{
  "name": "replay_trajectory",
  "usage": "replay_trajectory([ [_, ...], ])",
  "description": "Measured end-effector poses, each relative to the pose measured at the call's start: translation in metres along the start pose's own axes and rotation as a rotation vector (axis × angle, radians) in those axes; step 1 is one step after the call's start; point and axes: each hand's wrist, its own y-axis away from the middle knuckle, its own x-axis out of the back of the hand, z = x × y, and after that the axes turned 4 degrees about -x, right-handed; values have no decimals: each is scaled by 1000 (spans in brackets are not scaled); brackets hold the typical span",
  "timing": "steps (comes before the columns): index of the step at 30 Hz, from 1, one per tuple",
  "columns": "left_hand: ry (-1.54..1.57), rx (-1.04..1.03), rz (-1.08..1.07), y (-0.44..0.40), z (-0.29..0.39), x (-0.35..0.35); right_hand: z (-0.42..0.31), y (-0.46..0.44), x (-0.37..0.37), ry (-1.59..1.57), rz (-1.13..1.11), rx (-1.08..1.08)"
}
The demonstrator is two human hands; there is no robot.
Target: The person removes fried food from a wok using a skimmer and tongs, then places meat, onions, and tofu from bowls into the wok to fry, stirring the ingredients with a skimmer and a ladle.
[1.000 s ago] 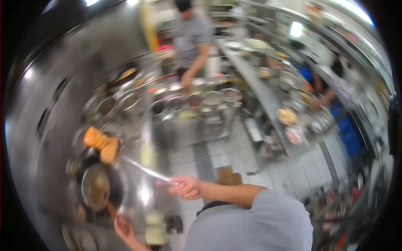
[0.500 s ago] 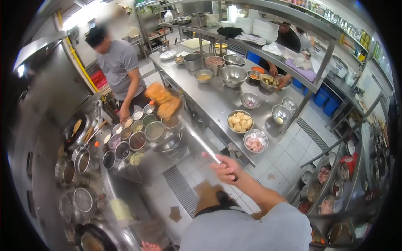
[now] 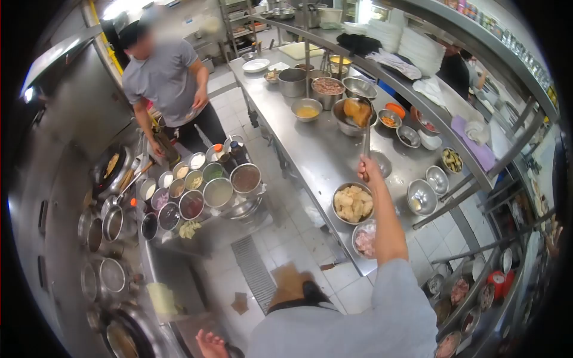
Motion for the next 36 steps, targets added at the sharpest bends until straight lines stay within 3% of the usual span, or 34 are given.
replay_trajectory([
  [1, -50, 14, 32, 2, 0, 3, -1, -2, -5, 6, -18, -10],
  [5, -29, -55, 70, 7, -4, 15, 20, -19, -27, 667, 480, 120],
  [6, -69, -22, 174, 6, -2, 15, 35, -36, -22, 740, 429, 213],
  [7, -48, -74, 116, -8, -12, 38, 46, -41, -17, 712, 262, 284],
  [8, -89, -79, 191, 6, -5, 29, 53, -44, -20, 628, 85, 308],
  [11, -204, -189, 206, 33, 9, 44, 52, -39, -56, 280, -252, 221],
  [15, -277, -297, 327, 45, 9, 95, 84, 62, -111, -57, -566, 121],
  [16, -353, -435, 474, 45, 7, 109, 97, 100, -118, -128, -660, 84],
  [18, -574, -790, 776, 31, -7, 165, 131, 181, -141, -288, -823, -94],
  [20, -86, -632, 934, 45, 39, 192, 167, 282, -187, -367, -921, -305],
  [21, 128, -647, 923, 41, 52, 224, 189, 315, -203, -427, -939, -470],
  [22, 339, -657, 906, 37, 68, 258, 204, 361, -227, -252, -952, -492],
  [24, 745, -441, 651, 35, 128, 306, 259, 389, -264, -492, -1132, -982],
  [26, 736, -341, 390, 43, 198, 297, 282, 453, -319, -293, -1190, -1147],
  [27, 736, -332, 380, 25, 213, 321, 312, 458, -341, -233, -1138, -1299],
  [29, 854, -158, -41, -14, 234, 375, 360, 486, -394, 221, -1322, -1112],
  [31, 889, -150, -71, -35, 266, 378, 408, 528, -439, 780, -1337, -686],
  [33, 921, -152, -82, -35, 282, 370, 493, 539, -463, 1180, -1462, -82],
  [34, 795, -145, 3, -28, 291, 357, 547, 528, -464, 1176, -1477, -85],
  [36, 503, -146, 196, -20, 300, 343, 632, 505, -459, 1192, -1375, 917],
])
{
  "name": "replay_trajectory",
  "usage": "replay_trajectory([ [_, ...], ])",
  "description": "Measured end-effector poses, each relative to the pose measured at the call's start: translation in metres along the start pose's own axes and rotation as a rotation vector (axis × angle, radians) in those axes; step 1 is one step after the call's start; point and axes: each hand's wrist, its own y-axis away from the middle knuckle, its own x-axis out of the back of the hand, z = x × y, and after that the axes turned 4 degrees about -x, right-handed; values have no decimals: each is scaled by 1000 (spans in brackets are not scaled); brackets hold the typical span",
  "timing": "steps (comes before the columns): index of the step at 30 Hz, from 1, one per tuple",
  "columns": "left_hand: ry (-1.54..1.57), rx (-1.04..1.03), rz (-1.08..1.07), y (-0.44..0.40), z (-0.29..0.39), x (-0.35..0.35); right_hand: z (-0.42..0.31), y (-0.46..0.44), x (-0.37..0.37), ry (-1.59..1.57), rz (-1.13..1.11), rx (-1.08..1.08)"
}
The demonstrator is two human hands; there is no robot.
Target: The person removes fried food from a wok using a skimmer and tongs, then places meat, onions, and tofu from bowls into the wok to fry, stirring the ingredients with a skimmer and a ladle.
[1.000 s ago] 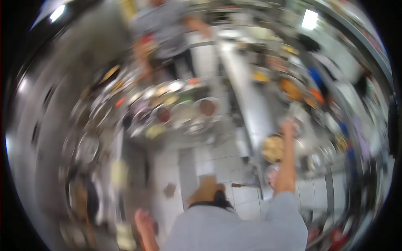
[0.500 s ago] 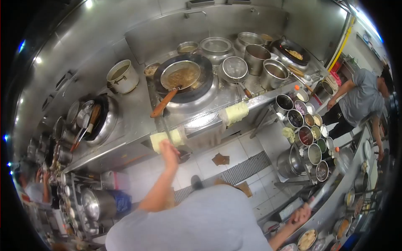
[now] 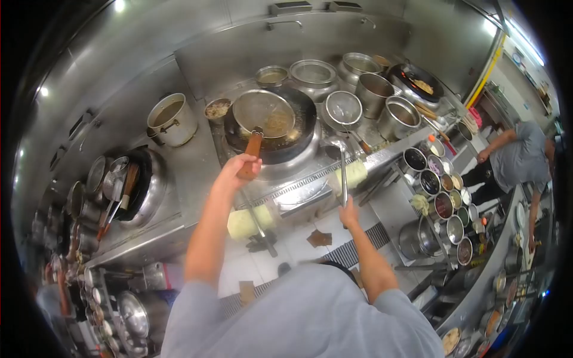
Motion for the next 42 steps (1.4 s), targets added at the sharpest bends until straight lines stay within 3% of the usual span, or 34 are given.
replay_trajectory([
  [1, 1, -11, 15, 10, 1, -3, -14, -6, 5, -10, -11, 11],
  [3, -344, -242, 7, 28, 0, -9, -50, -9, 29, -458, -477, -577],
  [4, -379, -272, 55, 27, 2, -1, -28, -13, 5, -459, -502, -574],
  [6, -505, -329, 159, 44, 5, -18, 48, -15, -65, -267, -281, -106],
  [9, -753, -430, 303, 40, 16, -25, 52, -37, -48, -279, -254, -166],
  [11, -1077, -539, 490, 30, 20, -20, 54, -46, -34, -350, -235, -163],
  [13, -1178, -507, 596, 19, 21, -22, 68, -57, -32, -448, -298, -266],
  [15, -1275, -471, 697, 7, 18, -15, 85, -66, -40, -444, -292, -223],
  [17, -1164, -450, 667, -6, 8, -1, 82, -72, -30, -434, -279, -183],
  [18, -1166, -445, 672, -9, 2, 1, 72, -74, -14, -565, -367, -320],
  [19, -949, -406, 582, -9, -7, -4, 64, -75, -1, -693, -451, -459],
  [20, -733, -366, 489, -9, -13, -8, 71, -74, -5, -693, -452, -462],
  [23, -514, -265, 334, -10, -18, -6, 82, -65, -10, -823, -510, -577],
  [27, -562, -248, 313, -23, -30, -10, 104, -48, -2, -859, -466, -661],
  [29, -886, -327, 444, -23, -34, -9, 111, -35, -1, -828, -454, -675],
  [30, -883, -330, 434, -27, -38, 7, 116, -28, 3, -793, -488, -729],
  [32, -1706, -988, 486, -39, -49, 44, 128, -21, 3, -750, -511, -788],
  [35, -1790, -846, 511, -18, -61, 49, 141, 15, -3, -733, -579, -722],
  [36, -1796, -813, 450, -6, -65, 42, 135, 10, -3, -664, -592, -669],
  [39, -1849, -672, 526, 22, -80, 39, 128, -9, -28, -525, -703, -655],
  [41, -2017, -665, 493, 38, -92, 53, 114, -41, -63, -640, -535, -689],
  [42, -1968, -647, 494, 45, -100, 58, 103, -58, -75, -652, -559, -653],
])
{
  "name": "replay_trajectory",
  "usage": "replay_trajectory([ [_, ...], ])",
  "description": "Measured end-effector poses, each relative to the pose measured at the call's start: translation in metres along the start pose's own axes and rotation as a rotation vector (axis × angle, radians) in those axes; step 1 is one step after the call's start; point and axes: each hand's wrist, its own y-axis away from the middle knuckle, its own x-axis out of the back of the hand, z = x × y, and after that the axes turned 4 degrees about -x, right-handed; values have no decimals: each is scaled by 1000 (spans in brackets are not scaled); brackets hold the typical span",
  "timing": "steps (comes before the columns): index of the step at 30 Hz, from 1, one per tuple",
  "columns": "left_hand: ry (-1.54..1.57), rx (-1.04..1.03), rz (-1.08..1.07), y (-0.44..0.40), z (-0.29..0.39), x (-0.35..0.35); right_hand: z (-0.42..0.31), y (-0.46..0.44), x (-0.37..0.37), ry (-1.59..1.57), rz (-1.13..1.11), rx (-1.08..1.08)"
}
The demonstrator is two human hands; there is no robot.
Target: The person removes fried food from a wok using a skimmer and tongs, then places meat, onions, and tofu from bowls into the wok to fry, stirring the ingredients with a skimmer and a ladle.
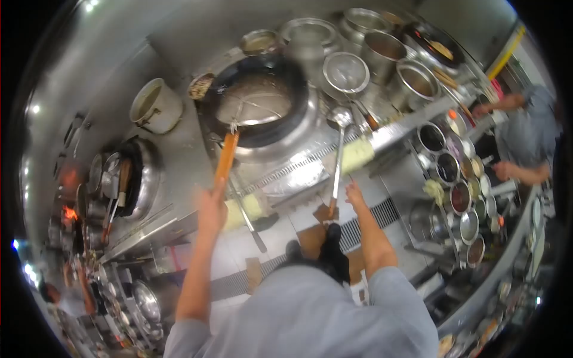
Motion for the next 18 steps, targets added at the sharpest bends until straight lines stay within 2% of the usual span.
replay_trajectory([
  [2, 47, 71, -18, 18, 17, -5, -14, -26, -11, -115, 132, -81],
  [7, 65, 139, -40, 43, 54, 7, -5, -78, -22, -209, 41, -111],
  [13, -26, 236, -59, 35, 45, 41, -1, -79, -11, -300, -4, -130],
  [15, -60, 236, -65, 24, 27, 58, 3, -89, -4, -337, 46, -223],
  [16, -89, 238, -71, 18, 17, 67, 13, -102, -5, -410, 160, -276],
  [17, -96, 243, -59, 10, 5, 74, 26, -120, -1, -411, 148, -268],
  [18, -114, 183, -55, 3, -7, 80, 40, -136, 7, -76, 284, -260],
])
